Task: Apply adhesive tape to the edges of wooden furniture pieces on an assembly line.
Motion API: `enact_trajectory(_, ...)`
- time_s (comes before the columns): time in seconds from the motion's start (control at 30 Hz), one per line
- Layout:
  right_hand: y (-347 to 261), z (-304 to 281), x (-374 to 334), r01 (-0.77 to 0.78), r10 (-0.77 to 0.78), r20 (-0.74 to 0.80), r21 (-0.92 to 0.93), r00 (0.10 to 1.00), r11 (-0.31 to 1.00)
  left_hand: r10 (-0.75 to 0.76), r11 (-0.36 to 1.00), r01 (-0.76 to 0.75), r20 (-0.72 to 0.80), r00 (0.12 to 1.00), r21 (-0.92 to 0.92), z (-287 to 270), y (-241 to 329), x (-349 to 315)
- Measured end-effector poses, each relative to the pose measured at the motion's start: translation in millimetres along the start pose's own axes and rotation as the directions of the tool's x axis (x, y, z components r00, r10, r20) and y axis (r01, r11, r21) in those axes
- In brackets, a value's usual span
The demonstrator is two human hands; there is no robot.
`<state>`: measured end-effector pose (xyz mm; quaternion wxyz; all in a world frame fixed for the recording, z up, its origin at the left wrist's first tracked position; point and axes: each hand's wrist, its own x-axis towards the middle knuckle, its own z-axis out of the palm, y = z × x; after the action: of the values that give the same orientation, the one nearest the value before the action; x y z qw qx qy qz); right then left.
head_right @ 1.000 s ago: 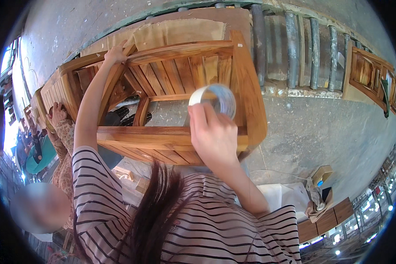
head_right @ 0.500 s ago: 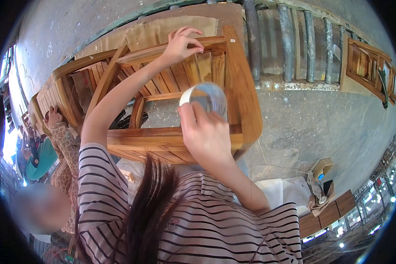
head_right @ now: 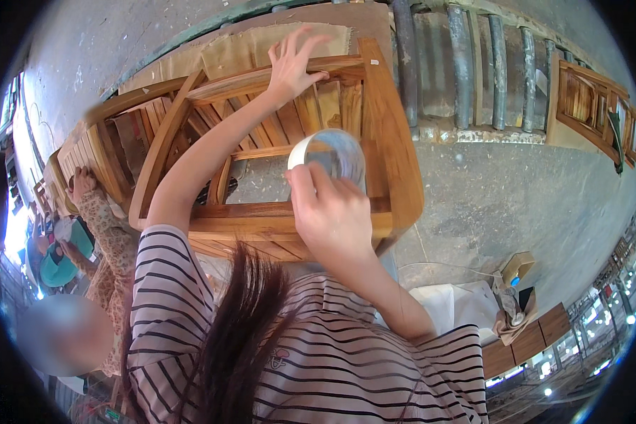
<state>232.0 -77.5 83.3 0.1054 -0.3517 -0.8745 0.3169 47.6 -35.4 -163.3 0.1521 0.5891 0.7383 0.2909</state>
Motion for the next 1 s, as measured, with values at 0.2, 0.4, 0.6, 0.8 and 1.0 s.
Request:
enact_trajectory(0.2, -2.8, 0.7, 1.2, -0.045, 0.044, 0.034, 0.026, 0.998, 0.999, -0.111, 0.952, -0.082, 0.579, 0.808, 0.296, -9.1, 6.0, 33.6)
enact_trajectory(0.4, -5.5, -2.2, 3.1, -0.068, 0.065, 0.070, 0.045, 0.995, 0.997, 0.030, 0.911, -0.323, 0.740, 0.672, 0.255, -3.9, 10.8, 68.2)
enact_trajectory(0.6, -12.0, 2.2, 7.8, -0.099, 0.095, 0.055, 0.069, 0.994, 0.993, -0.006, 0.926, -0.304, 0.814, 0.581, 0.224, 2.6, 6.8, 85.9)
enact_trajectory(0.8, -21.9, -0.1, 11.0, -0.162, 0.152, 0.095, 0.106, 0.984, 0.981, -0.009, 0.844, -0.371, 0.701, 0.713, 0.388, 21.7, 18.1, 68.9)
enact_trajectory(1.0, -20.5, -6.2, 17.5, -0.245, 0.222, 0.121, 0.239, 0.968, 0.939, 0.117, 0.918, -0.378, 0.834, 0.539, 0.116, -34.2, 0.0, 80.1)
